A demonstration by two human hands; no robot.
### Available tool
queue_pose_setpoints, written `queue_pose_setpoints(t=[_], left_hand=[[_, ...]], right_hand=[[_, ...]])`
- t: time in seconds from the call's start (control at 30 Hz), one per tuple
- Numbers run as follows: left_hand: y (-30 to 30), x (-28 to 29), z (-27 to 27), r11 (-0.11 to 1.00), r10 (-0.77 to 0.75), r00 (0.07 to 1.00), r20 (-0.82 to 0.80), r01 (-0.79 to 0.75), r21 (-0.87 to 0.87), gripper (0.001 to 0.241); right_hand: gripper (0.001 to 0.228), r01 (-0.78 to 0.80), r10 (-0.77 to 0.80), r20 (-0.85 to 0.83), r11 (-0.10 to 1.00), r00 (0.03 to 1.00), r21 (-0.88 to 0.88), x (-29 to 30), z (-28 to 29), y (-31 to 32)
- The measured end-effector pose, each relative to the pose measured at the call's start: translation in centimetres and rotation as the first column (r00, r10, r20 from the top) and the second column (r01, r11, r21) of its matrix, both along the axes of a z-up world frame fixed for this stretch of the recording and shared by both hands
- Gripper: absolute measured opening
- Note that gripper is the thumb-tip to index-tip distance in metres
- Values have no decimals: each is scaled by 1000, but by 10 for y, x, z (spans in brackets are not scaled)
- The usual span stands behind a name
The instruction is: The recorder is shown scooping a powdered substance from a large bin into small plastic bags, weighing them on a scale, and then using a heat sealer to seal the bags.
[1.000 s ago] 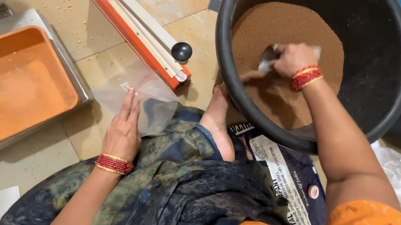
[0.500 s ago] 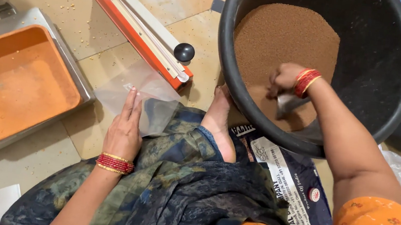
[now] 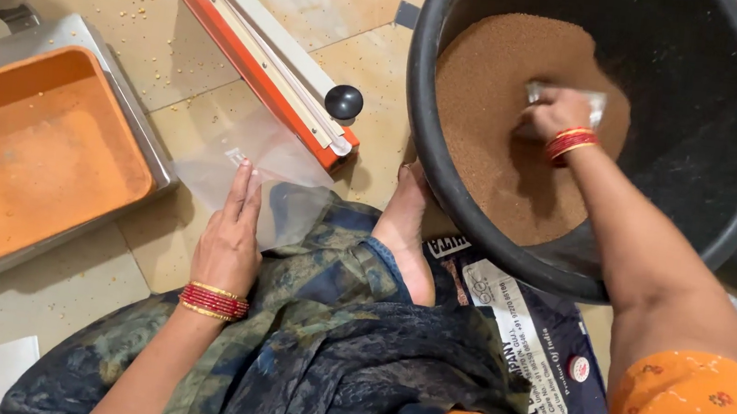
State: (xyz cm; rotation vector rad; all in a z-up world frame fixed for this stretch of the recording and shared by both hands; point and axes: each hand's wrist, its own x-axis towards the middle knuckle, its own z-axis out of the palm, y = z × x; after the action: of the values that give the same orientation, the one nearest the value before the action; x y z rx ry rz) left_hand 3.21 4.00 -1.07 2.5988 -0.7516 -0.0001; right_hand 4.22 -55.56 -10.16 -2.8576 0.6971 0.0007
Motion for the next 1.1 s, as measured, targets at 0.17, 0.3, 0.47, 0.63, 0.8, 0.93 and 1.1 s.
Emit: queue_pose_setpoints(t=[0.17, 0.3, 0.47, 0.63, 0.8, 0.93, 1.1], left_hand=[[-2, 1, 1, 999, 22, 999, -36, -20, 43, 84], [0, 1, 2, 999, 19, 999, -43, -17, 41, 88], [-3, -2, 12, 999, 33, 996, -80, -33, 1, 81], [-10, -2, 25, 997, 34, 989, -145, -43, -59, 84], [-14, 4, 39, 997, 73, 972, -223, -79, -18, 82], [-14, 12, 25, 991, 66, 990, -122, -80, -109, 79], [-24, 21, 60, 995, 64, 974, -219, -78, -57, 81]], right_hand=[[19, -2, 1, 3, 895, 1000, 447, 7, 25, 41], [15, -80, -53, 163, 699, 985, 711, 4, 72, 54], [12, -62, -466, 241, 368, 851, 928, -8, 100, 24], [21, -326, -654, 278, 51, 704, 944, -28, 118, -3], [25, -477, -745, 298, -30, 597, 879, -52, 143, 17], [22, -575, -708, 355, -87, 610, 813, -74, 178, 64], [13, -520, -250, 484, -102, 839, 848, -83, 243, 160]])
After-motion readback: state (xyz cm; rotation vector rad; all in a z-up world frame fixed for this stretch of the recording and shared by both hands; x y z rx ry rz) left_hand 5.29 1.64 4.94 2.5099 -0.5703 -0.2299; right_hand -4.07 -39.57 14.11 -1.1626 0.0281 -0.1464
